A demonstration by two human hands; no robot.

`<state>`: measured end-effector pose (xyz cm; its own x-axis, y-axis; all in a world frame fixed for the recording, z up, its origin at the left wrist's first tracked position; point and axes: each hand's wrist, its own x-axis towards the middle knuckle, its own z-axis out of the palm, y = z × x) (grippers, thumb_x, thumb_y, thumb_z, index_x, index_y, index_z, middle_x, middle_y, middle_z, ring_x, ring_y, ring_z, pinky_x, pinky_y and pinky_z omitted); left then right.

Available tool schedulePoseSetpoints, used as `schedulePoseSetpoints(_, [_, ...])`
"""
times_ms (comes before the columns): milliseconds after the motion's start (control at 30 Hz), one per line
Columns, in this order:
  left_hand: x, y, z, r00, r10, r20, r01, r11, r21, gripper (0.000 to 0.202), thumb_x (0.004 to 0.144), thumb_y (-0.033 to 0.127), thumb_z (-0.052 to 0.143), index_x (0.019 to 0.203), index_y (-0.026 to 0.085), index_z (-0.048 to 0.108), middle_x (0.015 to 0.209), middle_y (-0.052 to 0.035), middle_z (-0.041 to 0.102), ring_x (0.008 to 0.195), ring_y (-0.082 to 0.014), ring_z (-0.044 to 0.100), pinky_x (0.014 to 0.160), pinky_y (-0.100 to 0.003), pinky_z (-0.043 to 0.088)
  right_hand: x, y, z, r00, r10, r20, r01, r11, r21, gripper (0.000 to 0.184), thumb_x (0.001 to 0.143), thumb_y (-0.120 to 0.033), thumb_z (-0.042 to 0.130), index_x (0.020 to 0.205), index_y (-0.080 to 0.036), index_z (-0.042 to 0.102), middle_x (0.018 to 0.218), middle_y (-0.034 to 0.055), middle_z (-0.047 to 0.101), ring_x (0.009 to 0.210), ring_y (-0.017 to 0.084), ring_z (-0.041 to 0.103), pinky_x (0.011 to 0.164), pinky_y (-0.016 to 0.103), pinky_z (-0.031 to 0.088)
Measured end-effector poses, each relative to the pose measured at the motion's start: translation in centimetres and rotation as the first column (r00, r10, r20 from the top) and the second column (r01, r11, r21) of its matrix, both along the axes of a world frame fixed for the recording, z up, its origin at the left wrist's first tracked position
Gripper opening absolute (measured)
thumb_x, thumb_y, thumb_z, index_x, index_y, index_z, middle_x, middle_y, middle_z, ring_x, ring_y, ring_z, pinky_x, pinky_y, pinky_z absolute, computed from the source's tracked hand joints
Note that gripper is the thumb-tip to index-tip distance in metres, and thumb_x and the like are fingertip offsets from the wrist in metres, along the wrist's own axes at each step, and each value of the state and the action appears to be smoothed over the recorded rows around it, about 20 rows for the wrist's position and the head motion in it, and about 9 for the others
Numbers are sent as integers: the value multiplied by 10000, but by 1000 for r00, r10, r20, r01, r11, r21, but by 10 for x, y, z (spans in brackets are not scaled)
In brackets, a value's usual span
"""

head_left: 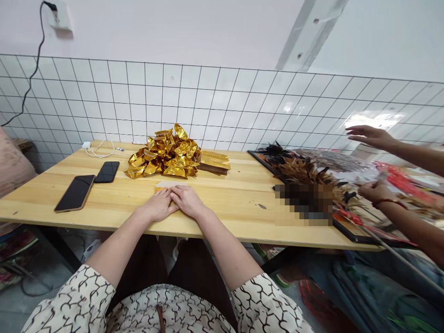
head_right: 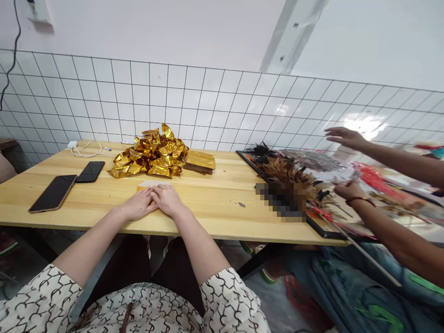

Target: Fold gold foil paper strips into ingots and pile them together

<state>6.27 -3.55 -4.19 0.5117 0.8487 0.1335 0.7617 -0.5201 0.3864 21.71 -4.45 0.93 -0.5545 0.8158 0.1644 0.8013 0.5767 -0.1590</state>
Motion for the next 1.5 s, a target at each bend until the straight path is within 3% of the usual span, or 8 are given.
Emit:
schedulePoseSetpoints(167, [0, 1, 1, 1000, -18, -15, 18, 1000, 7, 674, 915, 519, 363, 1478, 153, 304, 1549, -150, 314, 1437, -275, 267, 1157, -435, 212, 8, 5, -18, 992, 93, -87, -103, 988, -118, 556, 985, -454, 302, 1407, -112, 418, 1454, 176, 452, 1343, 228, 397, 1095, 415, 298])
schedulePoseSetpoints(267, [1, 0, 5, 997, -15, -70, 14, 1000, -25, 686, 922, 523, 335, 1497, 158, 258, 1574, -127, 258, 1451, -261, 233, 1171, -425, 191, 13, 11, -27, 990, 92, -107, -109, 979, -172, 709, 954, -589, 234, 1471, -112, 323, 1526, 184, 345, 1414, 259, 302, 1139, 467, 237])
schedulePoseSetpoints(500, [2, -5, 14, 987, 16, -159, -28, 997, -75, 715, 931, 537, 265, 1505, 113, 232, 1589, -129, 186, 1470, -242, 169, 1189, -396, 150, 16, 11, -30, 997, -5, -73, -12, 972, -234, 886, 895, -706, 130, 1494, -71, 283, 1566, 185, 250, 1460, 285, 194, 1184, 460, 154])
schedulePoseSetpoints(767, [-1, -5, 10, 989, 37, -141, -43, 998, -41, 750, 908, 627, 259, 1472, 136, 318, 1576, -138, 232, 1461, -248, 207, 1178, -395, 183, 23, 3, -26, 994, -112, -2, 109, 967, -229, 827, 932, -637, 141, 1488, -43, 289, 1574, 182, 210, 1471, 260, 154, 1183, 417, 148])
schedulePoseSetpoints(1067, [-15, -11, 13, 982, 105, -154, -109, 994, -20, 795, 891, 653, 280, 1456, 97, 344, 1564, -154, 252, 1460, -255, 207, 1173, -362, 191, 32, -3, -23, 980, -195, 47, 200, 962, -185, 709, 960, -554, 195, 1485, -93, 318, 1572, 154, 241, 1462, 245, 198, 1166, 414, 172])
schedulePoseSetpoints(1233, [-26, -12, 10, 979, 144, -141, -144, 989, 11, 784, 891, 646, 286, 1444, 96, 368, 1562, -145, 258, 1460, -246, 208, 1171, -345, 195, 33, -4, -21, 976, -209, 59, 216, 960, -176, 678, 960, -564, 183, 1492, -166, 318, 1574, 116, 261, 1460, 228, 207, 1158, 419, 181])
schedulePoseSetpoints(1500, [-28, -15, 11, 976, 178, -127, -180, 984, -6, 777, 893, 630, 292, 1451, 93, 360, 1566, -134, 249, 1462, -245, 206, 1173, -345, 190, 31, -6, -18, 966, -251, 68, 260, 946, -196, 661, 965, -538, 203, 1491, -155, 313, 1575, 123, 255, 1462, 224, 199, 1160, 433, 169])
